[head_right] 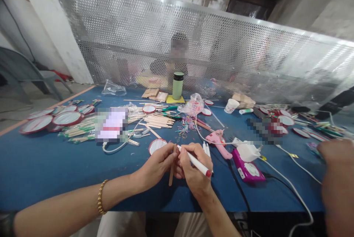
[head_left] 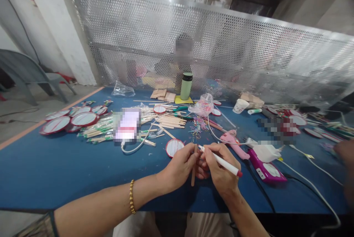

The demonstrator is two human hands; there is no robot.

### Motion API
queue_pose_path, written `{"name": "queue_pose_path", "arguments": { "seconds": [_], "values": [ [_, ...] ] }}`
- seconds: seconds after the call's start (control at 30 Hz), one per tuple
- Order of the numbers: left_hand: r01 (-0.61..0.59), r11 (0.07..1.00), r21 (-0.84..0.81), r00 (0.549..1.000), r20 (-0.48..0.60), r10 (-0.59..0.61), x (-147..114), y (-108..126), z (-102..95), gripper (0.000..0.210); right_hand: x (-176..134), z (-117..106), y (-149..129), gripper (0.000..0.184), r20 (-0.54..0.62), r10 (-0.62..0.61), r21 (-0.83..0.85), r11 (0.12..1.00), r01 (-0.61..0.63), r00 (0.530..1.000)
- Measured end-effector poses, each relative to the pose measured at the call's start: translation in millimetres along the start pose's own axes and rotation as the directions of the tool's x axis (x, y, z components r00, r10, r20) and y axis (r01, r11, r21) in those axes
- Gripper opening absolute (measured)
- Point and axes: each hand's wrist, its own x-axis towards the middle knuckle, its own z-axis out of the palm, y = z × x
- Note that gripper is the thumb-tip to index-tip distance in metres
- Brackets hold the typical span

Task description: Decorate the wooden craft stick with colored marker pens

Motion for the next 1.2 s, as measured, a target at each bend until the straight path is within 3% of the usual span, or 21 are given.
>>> {"name": "queue_pose_path", "arguments": {
  "seconds": [1.2],
  "values": [
    [-0.031,0.996,0.079,0.999,0.013,0.030,-2.9,0.7,-2.8,0.042,3.0,-1.6,-6.4,0.017,0.037,-0.047,-0.072,0.996,0.050,0.998]
  ]
}}
